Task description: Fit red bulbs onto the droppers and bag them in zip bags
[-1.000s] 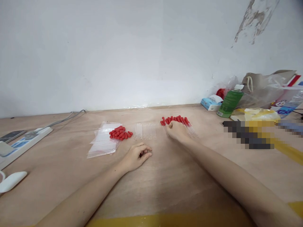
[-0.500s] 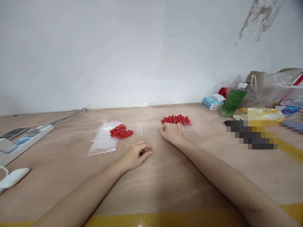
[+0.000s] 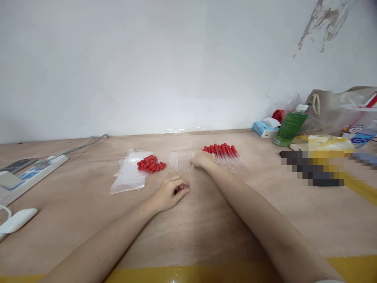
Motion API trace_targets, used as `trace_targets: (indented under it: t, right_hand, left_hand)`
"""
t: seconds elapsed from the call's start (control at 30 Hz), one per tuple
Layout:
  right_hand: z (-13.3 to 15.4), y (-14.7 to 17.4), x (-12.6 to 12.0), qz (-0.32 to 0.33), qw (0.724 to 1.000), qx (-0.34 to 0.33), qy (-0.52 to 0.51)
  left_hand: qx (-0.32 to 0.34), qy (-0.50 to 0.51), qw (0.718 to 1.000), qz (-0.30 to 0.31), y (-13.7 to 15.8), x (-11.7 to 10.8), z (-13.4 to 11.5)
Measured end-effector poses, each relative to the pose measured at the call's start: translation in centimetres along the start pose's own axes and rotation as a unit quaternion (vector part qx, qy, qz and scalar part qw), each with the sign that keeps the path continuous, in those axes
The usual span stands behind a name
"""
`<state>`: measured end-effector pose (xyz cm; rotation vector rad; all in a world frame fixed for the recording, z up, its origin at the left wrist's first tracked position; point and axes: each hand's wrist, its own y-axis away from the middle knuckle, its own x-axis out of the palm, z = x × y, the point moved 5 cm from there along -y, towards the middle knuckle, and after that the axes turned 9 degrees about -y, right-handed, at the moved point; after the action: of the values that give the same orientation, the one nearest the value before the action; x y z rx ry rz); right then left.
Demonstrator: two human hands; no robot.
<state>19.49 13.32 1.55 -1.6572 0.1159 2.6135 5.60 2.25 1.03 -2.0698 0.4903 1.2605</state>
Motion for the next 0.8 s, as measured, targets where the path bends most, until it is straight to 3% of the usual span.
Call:
trace_targets:
  t: [0.1, 0.2, 0.3, 0.37, 0.47, 0.6, 0.7, 0.8]
  right_hand:
    - [0.3, 0.5, -0.7, -0.007, 1.000, -0.016, -0.004]
    - [0.0, 2.3, -1.7, -0.034, 0.998, -0.056, -0.009]
    - [-1.9, 5.0, -2.5, -0.070, 0.991, -0.116, -0.014]
    - [-3.3, 7.0, -2.9, -0.118, 0.970, -0.212, -0.020]
    - [-5.4, 9.4, -2.7, -0.147, 0.933, -0.327, -0.020]
    - [-6.3, 11.7, -2.1, -0.185, 0.871, -0.456, 0.018]
    - [-6.1, 12.7, -1.8, -0.205, 0.844, -0.496, 0.022]
    - [-6.1, 12.8, -1.6, -0.198, 0.846, -0.494, 0.004]
  left_hand:
    - [0.010, -0.009, 1.000, -0.009, 0.1, -0.1, -0.3]
    - [0.006, -0.074, 0.995, -0.067, 0.2, -1.0, -0.2]
    - [-0.030, -0.226, 0.965, -0.126, 0.0, -2.8, 0.7]
    - [-0.057, -0.325, 0.934, -0.136, -0.5, -4.0, 1.7]
    - [-0.083, -0.409, 0.902, -0.110, -1.9, -5.0, 3.5]
    - [-0.119, -0.459, 0.880, -0.010, -3.9, -4.7, 5.8]
    - [-0.131, -0.466, 0.874, 0.030, -4.8, -4.2, 6.7]
    - [-0.137, -0.463, 0.874, 0.046, -5.1, -3.9, 6.9]
